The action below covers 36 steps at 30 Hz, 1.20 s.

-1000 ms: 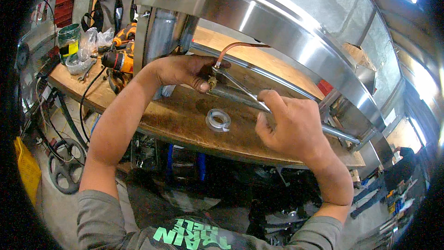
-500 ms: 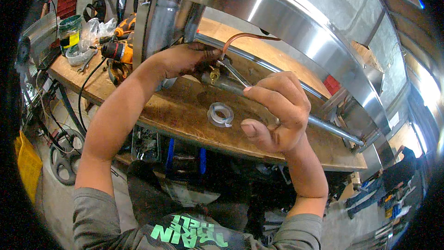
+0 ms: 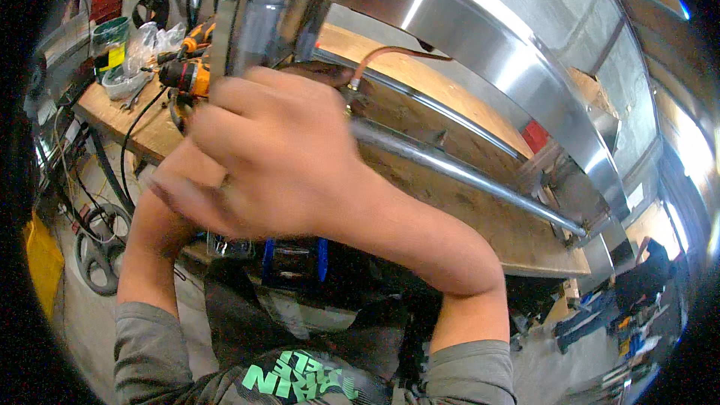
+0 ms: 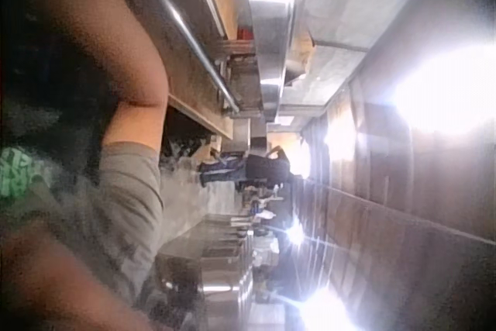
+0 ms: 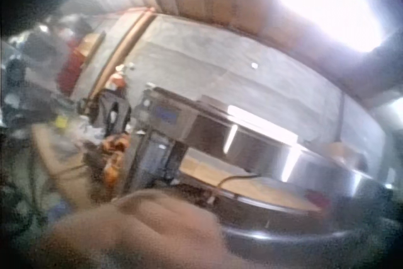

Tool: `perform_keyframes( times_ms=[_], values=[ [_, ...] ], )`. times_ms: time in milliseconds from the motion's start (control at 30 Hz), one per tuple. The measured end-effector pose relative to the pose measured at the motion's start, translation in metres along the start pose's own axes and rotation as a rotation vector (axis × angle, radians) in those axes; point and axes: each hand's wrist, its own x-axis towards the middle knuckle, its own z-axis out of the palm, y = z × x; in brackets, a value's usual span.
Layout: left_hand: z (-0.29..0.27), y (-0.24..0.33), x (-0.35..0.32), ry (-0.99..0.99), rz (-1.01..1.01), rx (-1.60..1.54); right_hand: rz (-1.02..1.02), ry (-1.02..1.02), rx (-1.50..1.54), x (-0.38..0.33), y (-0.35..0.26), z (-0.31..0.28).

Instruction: The person connects a copper tube to a brass valve on a stainless steel machine, then uses a wrench to tighten the connection. The person also wraps white tape around a metal pipe and secures it to the machine frame.

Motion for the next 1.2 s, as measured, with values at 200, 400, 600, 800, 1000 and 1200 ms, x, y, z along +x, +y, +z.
perform_keyframes(
  times_ms=[200, 400, 600, 800, 1000, 1200],
  values=[
    [0.005, 0.004, -0.001, 0.011, -0.002, -0.029, 0.113, 0.026, -0.088, 0.020, -0.001, 0.029],
    [0.006, 0.005, 0.002, 0.033, -0.023, -0.046, -0.123, 0.236, -0.235, 0.001, 0.004, 0.018],
    [0.000, 0.001, 0.003, 0.087, -0.025, -0.072, 0.005, 0.175, -0.279, -0.040, 0.010, -0.002],
    [0.002, -0.004, 0.002, 0.068, -0.015, -0.104, 0.110, 0.088, -0.165, -0.048, 0.007, 0.007],
    [0.003, -0.011, 0.006, 0.112, -0.006, -0.171, 0.155, 0.368, 0.135, -0.088, 0.007, -0.028],
    [0.002, -0.015, 0.015, 0.162, -0.023, -0.163, 0.607, 1.124, 1.005, -0.134, 0.029, -0.055]
  ],
)
